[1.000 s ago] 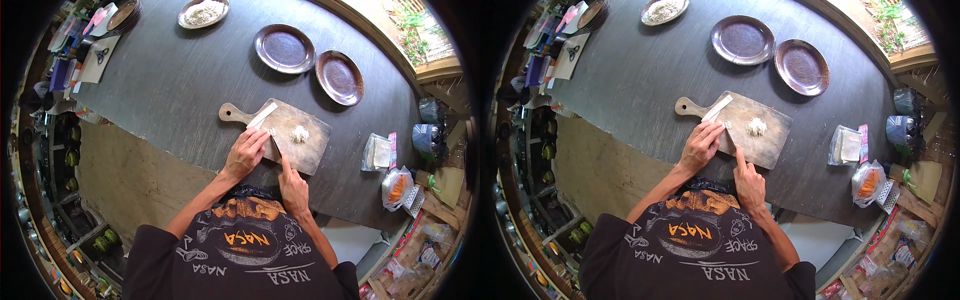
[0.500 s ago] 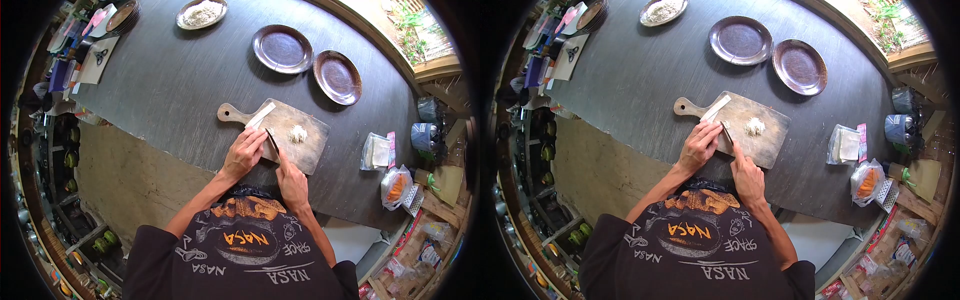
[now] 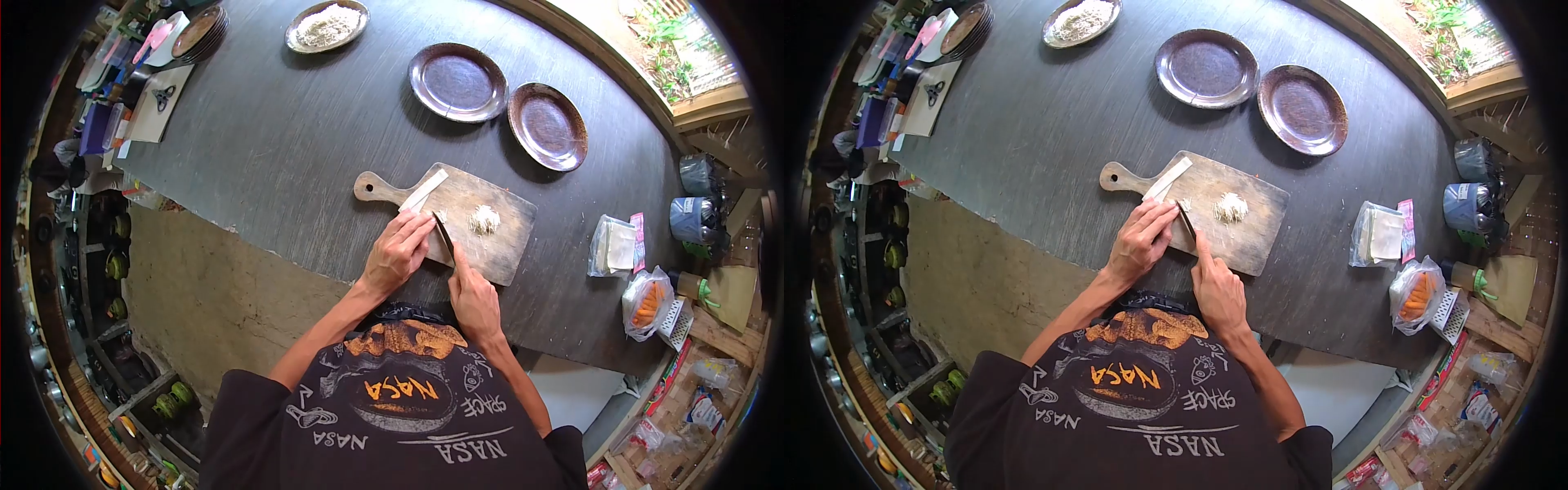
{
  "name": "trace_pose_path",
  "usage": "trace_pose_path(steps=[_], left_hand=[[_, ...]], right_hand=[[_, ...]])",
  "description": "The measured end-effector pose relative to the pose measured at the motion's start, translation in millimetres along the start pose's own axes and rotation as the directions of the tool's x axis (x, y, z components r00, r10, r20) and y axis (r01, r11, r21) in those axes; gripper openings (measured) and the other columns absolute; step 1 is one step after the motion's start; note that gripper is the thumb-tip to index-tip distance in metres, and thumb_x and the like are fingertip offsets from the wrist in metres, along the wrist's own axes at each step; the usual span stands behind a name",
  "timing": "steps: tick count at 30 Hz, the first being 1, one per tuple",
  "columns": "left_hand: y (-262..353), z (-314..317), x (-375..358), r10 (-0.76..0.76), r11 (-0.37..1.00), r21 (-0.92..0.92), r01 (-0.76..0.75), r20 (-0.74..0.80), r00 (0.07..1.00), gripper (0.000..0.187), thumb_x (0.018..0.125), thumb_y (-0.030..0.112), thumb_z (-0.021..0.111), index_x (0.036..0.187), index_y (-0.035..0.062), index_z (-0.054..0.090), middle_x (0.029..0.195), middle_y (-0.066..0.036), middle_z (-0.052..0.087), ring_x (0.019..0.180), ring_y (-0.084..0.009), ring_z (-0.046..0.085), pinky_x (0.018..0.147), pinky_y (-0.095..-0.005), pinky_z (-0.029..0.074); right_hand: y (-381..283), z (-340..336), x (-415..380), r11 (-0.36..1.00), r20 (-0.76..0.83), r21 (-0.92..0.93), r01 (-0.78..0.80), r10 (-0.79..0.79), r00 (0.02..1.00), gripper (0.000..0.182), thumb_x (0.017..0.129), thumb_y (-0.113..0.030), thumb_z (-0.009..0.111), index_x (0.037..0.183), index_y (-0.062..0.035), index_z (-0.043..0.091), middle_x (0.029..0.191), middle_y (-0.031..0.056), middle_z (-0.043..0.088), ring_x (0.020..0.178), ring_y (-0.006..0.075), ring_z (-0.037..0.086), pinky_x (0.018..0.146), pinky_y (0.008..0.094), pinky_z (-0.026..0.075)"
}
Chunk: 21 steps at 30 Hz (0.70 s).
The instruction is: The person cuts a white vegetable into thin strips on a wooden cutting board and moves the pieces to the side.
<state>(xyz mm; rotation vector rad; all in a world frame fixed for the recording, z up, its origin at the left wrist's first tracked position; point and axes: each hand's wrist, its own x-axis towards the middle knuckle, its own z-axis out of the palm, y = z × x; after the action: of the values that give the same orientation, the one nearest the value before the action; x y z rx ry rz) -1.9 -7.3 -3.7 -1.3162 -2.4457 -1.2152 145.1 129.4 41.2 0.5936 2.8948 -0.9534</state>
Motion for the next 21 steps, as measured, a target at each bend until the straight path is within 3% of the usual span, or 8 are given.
trace_pose_path(steps=[8, 15, 17, 21], left_hand=[[2, -3, 0, -0.003, 1.0, 0.024, 0.002, 0.031, 1.0, 0.037, 0.089, 0.001, 0.072, 0.126, -0.0005, 0.07, 0.129, -0.011, 0.071, 0.123, -0.0313, 0.064, 0.111, -0.0449, 0.051], [0, -1, -2, 0.02, 1.0, 0.013, -0.02, 0.028, 0.999, 0.036, 0.09, 0.001, 0.072, 0.125, -0.0007, 0.07, 0.128, -0.011, 0.071, 0.123, -0.0316, 0.064, 0.112, -0.0448, 0.051], [0, -1, -2, 0.018, 1.0, 0.009, -0.018, 0.018, 1.0, 0.035, 0.09, 0.001, 0.072, 0.125, -0.0011, 0.07, 0.129, -0.011, 0.071, 0.123, -0.0316, 0.064, 0.112, -0.0449, 0.05], [-1, 0, -3, 0.016, 1.0, 0.003, -0.016, 0.002, 1.0, 0.035, 0.089, 0.001, 0.072, 0.124, -0.0015, 0.071, 0.129, -0.012, 0.07, 0.122, -0.0318, 0.064, 0.112, -0.045, 0.051]], right_hand=[[2, -9, -10, 0.999, 0.062, -0.007, -0.032, 0.033, 0.998, 0.065, 0.099, -0.012, 0.06, 0.161, -0.0144, 0.04, 0.084, 0.0239, 0.068, 0.07, 0.0446, 0.07, 0.067, 0.0558, 0.057], [7, -2, -5, 0.998, -0.003, 0.055, 0.033, -0.033, 0.999, 0.066, 0.099, -0.011, 0.059, 0.161, -0.012, 0.038, 0.085, 0.0239, 0.068, 0.072, 0.0449, 0.07, 0.068, 0.0558, 0.056], [0, -6, -2, 0.997, 0.077, 0.068, -0.038, 0.033, 0.997, 0.065, 0.1, -0.007, 0.057, 0.162, -0.0083, 0.037, 0.093, 0.0282, 0.068, 0.082, 0.0463, 0.068, 0.077, 0.0538, 0.053], [-3, -6, 0, 0.997, 0.089, 0.064, -0.053, 0.047, 0.995, 0.065, 0.099, -0.006, 0.057, 0.161, -0.0079, 0.038, 0.093, 0.0283, 0.068, 0.083, 0.0468, 0.068, 0.078, 0.0537, 0.053]])
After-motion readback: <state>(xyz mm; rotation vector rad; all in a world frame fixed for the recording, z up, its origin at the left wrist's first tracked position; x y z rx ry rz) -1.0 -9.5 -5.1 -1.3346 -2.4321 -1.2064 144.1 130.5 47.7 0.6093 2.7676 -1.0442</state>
